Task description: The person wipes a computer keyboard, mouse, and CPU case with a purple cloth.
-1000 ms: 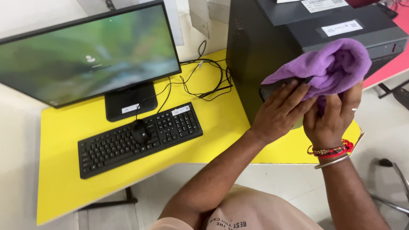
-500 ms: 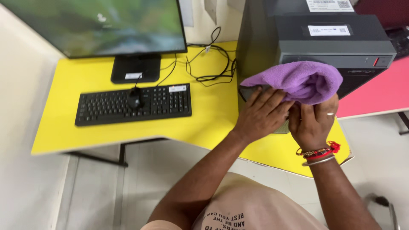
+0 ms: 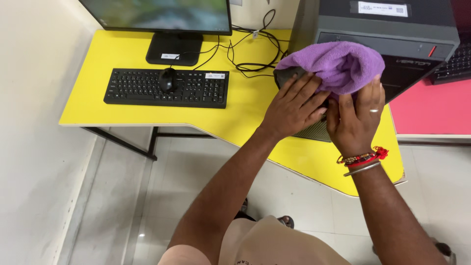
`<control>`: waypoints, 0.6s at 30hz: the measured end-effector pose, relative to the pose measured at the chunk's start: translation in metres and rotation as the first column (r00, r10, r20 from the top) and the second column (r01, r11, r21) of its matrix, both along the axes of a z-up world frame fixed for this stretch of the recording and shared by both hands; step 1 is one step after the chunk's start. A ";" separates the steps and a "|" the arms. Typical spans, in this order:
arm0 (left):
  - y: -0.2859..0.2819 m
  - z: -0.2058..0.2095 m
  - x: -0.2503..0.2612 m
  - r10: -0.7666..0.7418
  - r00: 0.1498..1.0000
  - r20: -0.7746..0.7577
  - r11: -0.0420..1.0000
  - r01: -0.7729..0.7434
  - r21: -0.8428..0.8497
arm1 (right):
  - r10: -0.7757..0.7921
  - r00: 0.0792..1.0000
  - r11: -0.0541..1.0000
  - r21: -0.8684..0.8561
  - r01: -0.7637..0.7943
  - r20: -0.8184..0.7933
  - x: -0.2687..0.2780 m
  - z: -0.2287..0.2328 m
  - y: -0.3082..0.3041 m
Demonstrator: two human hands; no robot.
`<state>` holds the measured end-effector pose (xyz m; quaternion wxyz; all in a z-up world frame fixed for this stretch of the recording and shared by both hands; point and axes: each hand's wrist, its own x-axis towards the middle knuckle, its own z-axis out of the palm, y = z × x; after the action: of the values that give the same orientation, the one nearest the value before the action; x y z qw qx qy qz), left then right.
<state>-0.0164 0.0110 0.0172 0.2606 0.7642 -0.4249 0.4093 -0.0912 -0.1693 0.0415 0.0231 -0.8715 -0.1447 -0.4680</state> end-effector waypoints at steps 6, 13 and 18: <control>0.003 -0.002 -0.002 0.013 1.000 -0.024 0.999 -0.012 0.033 | -0.042 0.999 0.999 -0.012 0.042 0.000 -0.001 -0.004 0.001; 0.010 -0.020 -0.024 0.026 0.992 -0.127 0.991 -0.009 0.134 | -0.068 0.997 0.996 -0.058 0.066 -0.034 -0.010 -0.024 -0.001; 0.004 -0.032 -0.033 0.062 0.986 -0.152 0.992 -0.045 0.118 | -0.069 0.997 0.992 -0.107 0.064 -0.042 -0.011 -0.032 -0.009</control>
<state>-0.0493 0.0152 -0.0148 0.2379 0.8185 -0.4052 0.3304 -0.1026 -0.1778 0.0094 -0.0355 -0.8862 -0.1397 -0.4403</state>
